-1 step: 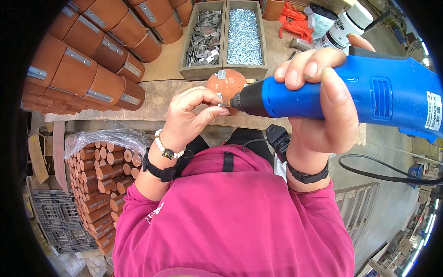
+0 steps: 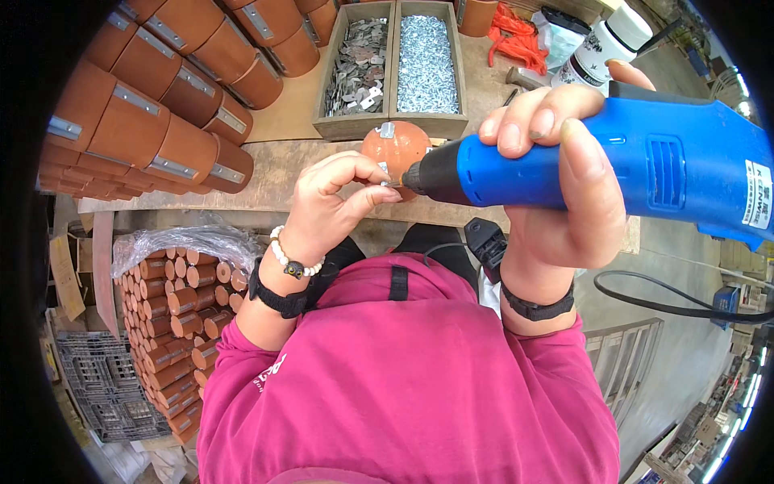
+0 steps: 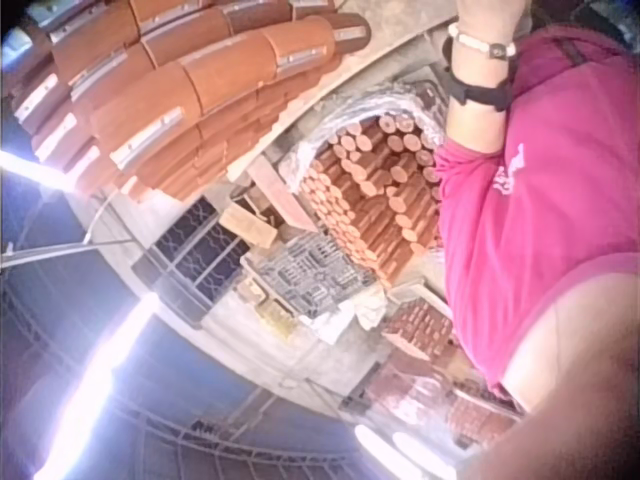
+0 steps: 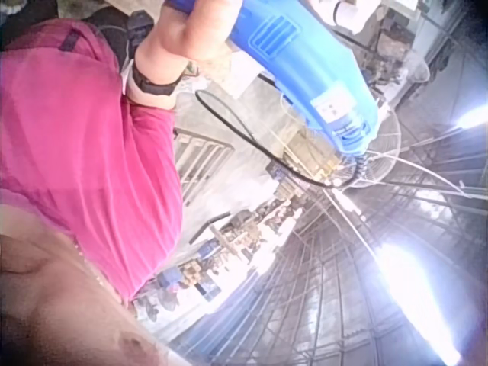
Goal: Attaching metal brackets to cylindrical wooden blocks using an electric screwdriver and a hammer.
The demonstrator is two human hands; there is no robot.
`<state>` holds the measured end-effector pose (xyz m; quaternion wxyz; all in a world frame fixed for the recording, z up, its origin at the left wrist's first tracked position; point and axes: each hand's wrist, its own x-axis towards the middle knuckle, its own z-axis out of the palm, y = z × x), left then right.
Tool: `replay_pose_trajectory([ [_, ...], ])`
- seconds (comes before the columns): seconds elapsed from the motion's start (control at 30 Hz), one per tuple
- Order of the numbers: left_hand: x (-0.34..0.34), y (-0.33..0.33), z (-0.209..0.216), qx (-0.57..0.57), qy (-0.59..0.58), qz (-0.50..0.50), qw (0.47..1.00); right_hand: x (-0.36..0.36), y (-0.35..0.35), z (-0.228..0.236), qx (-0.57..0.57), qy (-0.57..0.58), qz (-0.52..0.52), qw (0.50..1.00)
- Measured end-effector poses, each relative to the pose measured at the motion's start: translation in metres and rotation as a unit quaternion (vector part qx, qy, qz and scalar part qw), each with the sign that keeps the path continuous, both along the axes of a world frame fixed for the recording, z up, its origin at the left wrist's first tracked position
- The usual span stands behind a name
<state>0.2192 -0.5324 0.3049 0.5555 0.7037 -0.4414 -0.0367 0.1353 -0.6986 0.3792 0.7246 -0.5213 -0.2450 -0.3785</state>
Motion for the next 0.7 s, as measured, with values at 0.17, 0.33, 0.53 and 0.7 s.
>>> replay_pose_trajectory([
  [0.17, 0.001, 0.0, -0.001, 0.009, -0.016, -0.007, 1.0, 0.0, 0.0, 0.001, 0.009, 0.005, -0.006, 1.0],
  [0.33, 0.0, -0.005, 0.003, 0.017, 0.012, -0.05, 0.999, 0.001, -0.008, 0.002, -0.021, -0.012, 0.042, 0.999],
  [0.53, 0.007, -0.013, 0.01, 0.05, -0.014, -0.083, 0.995, 0.0, -0.02, 0.004, -0.043, -0.029, 0.08, 0.995],
  [0.7, 0.039, -0.029, 0.017, 0.011, -0.131, -0.084, 0.988, 0.001, -0.037, -0.009, -0.017, -0.022, 0.045, 0.999],
])
